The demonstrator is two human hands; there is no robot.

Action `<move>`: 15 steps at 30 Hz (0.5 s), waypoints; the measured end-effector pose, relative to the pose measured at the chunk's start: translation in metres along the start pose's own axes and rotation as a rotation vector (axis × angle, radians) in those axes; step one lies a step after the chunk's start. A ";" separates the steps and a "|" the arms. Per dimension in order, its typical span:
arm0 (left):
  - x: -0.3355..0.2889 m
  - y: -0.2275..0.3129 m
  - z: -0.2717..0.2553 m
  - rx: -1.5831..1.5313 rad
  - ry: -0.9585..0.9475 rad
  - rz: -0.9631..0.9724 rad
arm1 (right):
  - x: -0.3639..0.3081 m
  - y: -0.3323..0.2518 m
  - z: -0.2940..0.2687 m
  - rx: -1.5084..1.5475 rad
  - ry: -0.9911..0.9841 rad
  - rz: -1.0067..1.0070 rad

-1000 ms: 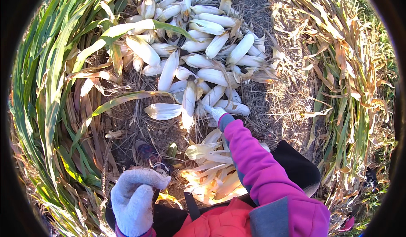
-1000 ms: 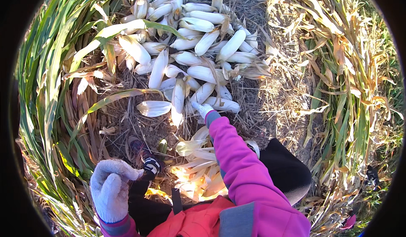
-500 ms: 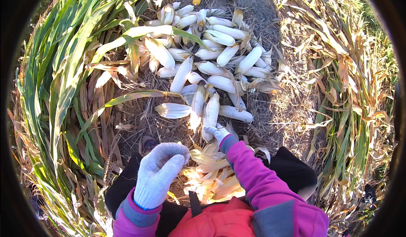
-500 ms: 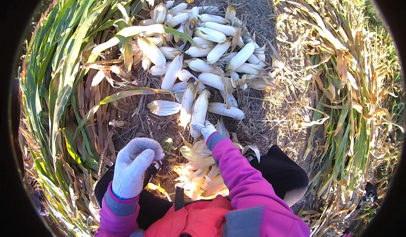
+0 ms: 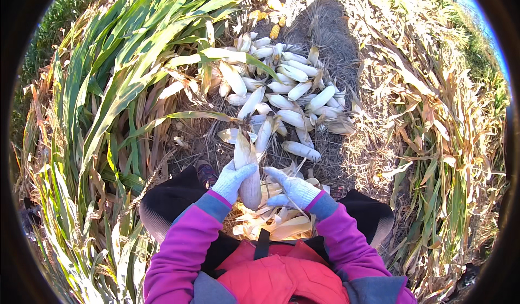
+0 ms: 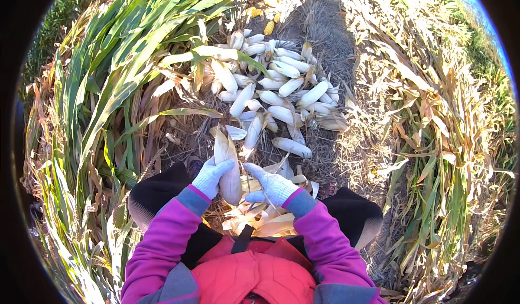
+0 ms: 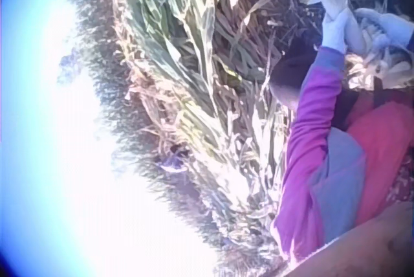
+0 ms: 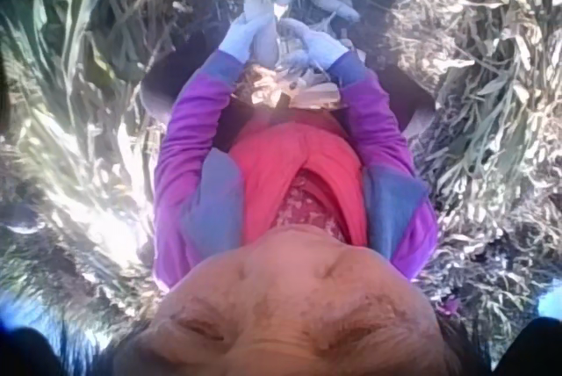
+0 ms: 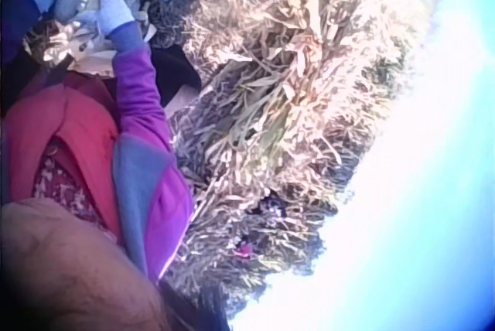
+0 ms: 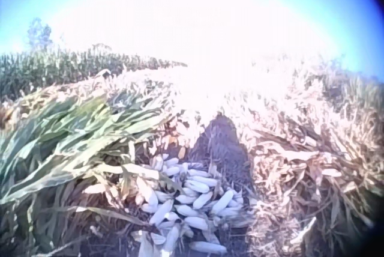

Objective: The person sits on the ground in a cornfield and shucks corn cobs by hand, removing the husks and silk. The person places the shucked corn cobs aside and discards the husks.

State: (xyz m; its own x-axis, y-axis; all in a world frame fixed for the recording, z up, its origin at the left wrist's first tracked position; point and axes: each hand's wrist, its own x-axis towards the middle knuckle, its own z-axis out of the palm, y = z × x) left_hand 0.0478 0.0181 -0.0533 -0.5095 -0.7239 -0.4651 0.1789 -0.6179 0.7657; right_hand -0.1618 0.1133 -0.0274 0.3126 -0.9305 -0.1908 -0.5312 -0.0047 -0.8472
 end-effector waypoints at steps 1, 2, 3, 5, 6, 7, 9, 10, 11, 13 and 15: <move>-0.009 -0.006 0.001 -0.033 -0.039 0.000 | -0.007 0.011 -0.010 0.072 -0.039 0.070; -0.015 -0.010 0.004 -0.067 -0.088 -0.002 | -0.019 0.029 -0.016 -0.062 -0.008 0.174; -0.021 -0.015 0.006 -0.099 -0.132 -0.002 | -0.027 0.041 -0.019 -0.194 0.020 0.274; -0.041 -0.024 0.005 -0.106 -0.175 0.021 | -0.021 -0.008 -0.026 -0.656 0.021 0.483; -0.047 -0.027 0.009 -0.115 -0.221 0.031 | -0.024 -0.022 -0.026 -0.350 0.191 0.329; -0.054 -0.029 0.013 -0.122 -0.264 0.040 | -0.025 -0.039 -0.025 -0.038 0.350 0.167; -0.064 -0.028 0.020 -0.042 -0.284 0.097 | -0.013 -0.064 -0.014 0.424 0.404 0.138; -0.067 -0.029 0.019 0.036 -0.272 0.145 | -0.006 -0.073 -0.007 0.278 0.426 0.108; -0.070 -0.027 0.021 0.114 -0.267 0.191 | -0.001 -0.083 -0.001 0.129 0.452 0.082; -0.077 -0.031 0.027 0.045 -0.203 0.141 | 0.003 -0.094 0.010 -0.049 0.487 0.092; -0.072 -0.040 0.020 0.032 -0.171 0.119 | 0.005 -0.095 0.022 0.004 0.593 0.024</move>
State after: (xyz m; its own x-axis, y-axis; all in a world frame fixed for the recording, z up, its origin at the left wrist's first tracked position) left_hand 0.0606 0.1015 -0.0419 -0.6225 -0.7268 -0.2901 0.2212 -0.5190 0.8257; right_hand -0.0930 0.1169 0.0410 -0.1938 -0.9760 0.0989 -0.5297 0.0193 -0.8480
